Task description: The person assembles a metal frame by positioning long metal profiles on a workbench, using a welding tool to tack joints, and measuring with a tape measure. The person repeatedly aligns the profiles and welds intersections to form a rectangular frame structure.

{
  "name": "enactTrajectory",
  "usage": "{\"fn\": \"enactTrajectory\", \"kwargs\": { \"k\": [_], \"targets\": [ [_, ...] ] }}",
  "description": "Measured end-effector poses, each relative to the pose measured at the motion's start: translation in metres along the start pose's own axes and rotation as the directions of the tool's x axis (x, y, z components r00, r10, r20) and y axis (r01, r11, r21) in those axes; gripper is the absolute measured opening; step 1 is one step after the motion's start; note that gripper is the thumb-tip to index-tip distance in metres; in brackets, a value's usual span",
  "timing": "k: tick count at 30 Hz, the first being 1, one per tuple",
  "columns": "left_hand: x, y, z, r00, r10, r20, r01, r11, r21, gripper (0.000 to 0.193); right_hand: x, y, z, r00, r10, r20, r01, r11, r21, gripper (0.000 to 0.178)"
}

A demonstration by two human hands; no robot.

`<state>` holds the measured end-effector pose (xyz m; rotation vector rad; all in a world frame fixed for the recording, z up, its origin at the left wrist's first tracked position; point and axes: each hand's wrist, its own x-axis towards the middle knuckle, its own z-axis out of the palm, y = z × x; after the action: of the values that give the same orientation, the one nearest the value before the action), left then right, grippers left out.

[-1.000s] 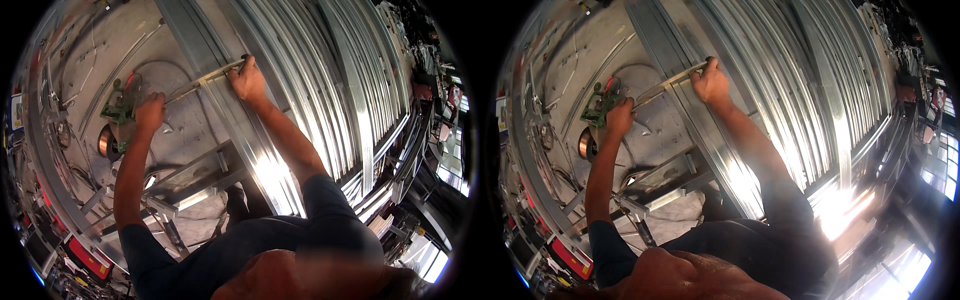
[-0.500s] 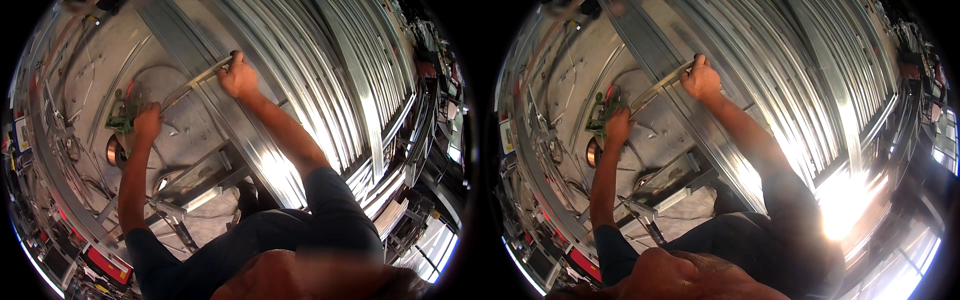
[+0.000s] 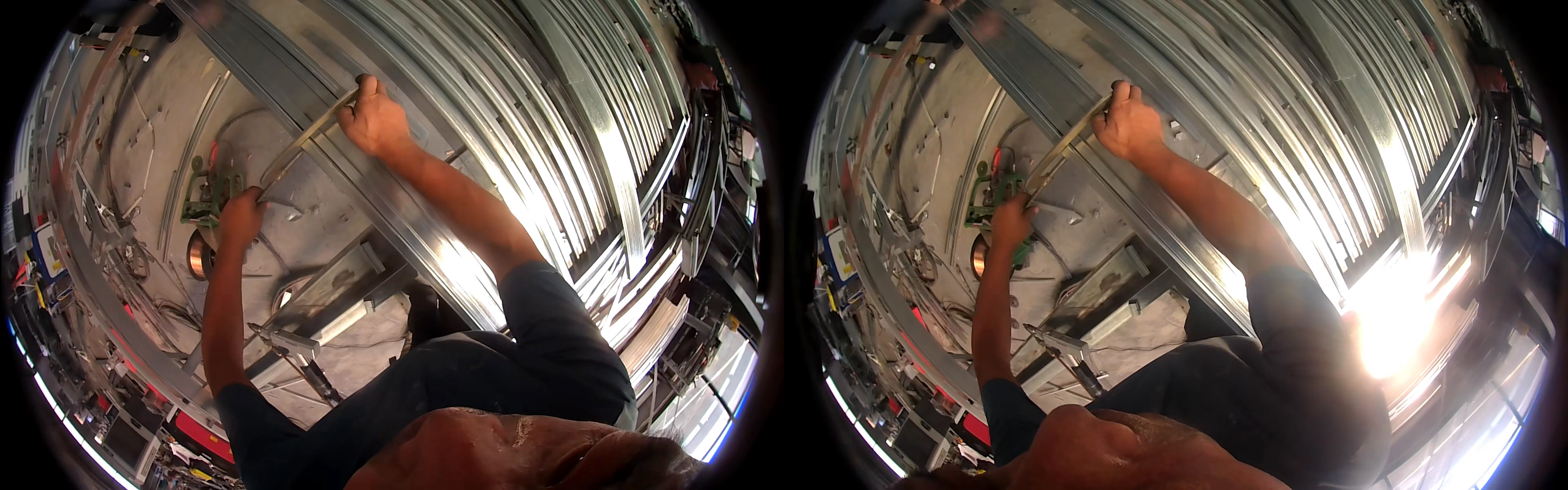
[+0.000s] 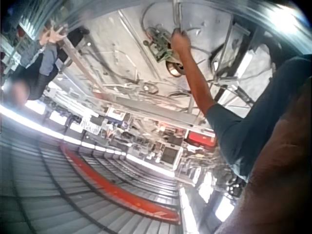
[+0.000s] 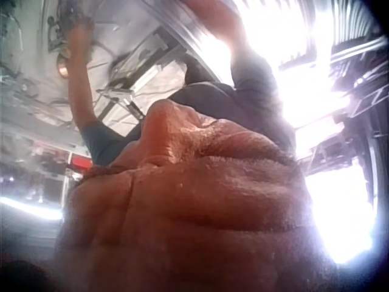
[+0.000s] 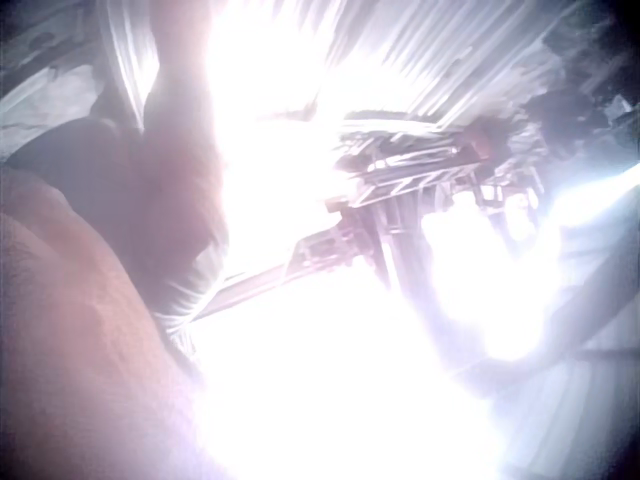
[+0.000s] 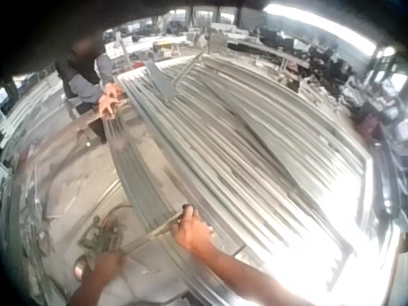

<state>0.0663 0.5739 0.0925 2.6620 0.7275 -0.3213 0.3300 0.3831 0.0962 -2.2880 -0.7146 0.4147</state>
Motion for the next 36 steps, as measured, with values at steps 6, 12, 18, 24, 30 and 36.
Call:
{"fn": "enactTrajectory", "kwargs": {
  "k": [6, 12, 18, 24, 30, 36],
  "targets": [
    [0.017, -0.026, 0.004, 0.964, -0.041, 0.261, 0.168, 0.856, -0.489, 0.032, 0.001, 0.004, 0.002, 0.998, -0.032, -0.058, 0.038, 0.995, 0.098, 0.046],
    [0.011, -0.029, 0.001, 0.961, -0.042, 0.272, 0.176, 0.854, -0.49, 0.034, -0.003, 0.008, -0.005, 0.981, -0.112, -0.157, 0.141, 0.972, 0.187, 0.039],
    [0.01, -0.016, -0.011, 0.98, -0.03, 0.194, 0.121, 0.872, -0.474, 0.028, -0.004, 0.005, -0.005, 0.974, -0.134, -0.183, 0.165, 0.972, 0.166, 0.039],
    [-0.006, -0.003, 0.011, 0.987, -0.015, -0.161, 0.007, 0.999, -0.047, 0.022, -0.002, 0.003, -0.001, 0.976, -0.125, -0.178, 0.151, 0.978, 0.141, 0.041],
    [-0.01, 0.027, 0.002, 0.99, -0.139, -0.033, 0.142, 0.983, 0.115, 0.031, 0.0, 0.009, 0.002, 0.973, -0.129, -0.19, 0.158, 0.977, 0.146, 0.041],
    [-0.003, -0.084, -0.02, 0.901, -0.311, 0.302, 0.408, 0.846, -0.344, 0.054, 0.0, 0.006, -0.003, 0.982, -0.117, -0.147, 0.132, 0.986, 0.1, 0.04]
  ]
}}
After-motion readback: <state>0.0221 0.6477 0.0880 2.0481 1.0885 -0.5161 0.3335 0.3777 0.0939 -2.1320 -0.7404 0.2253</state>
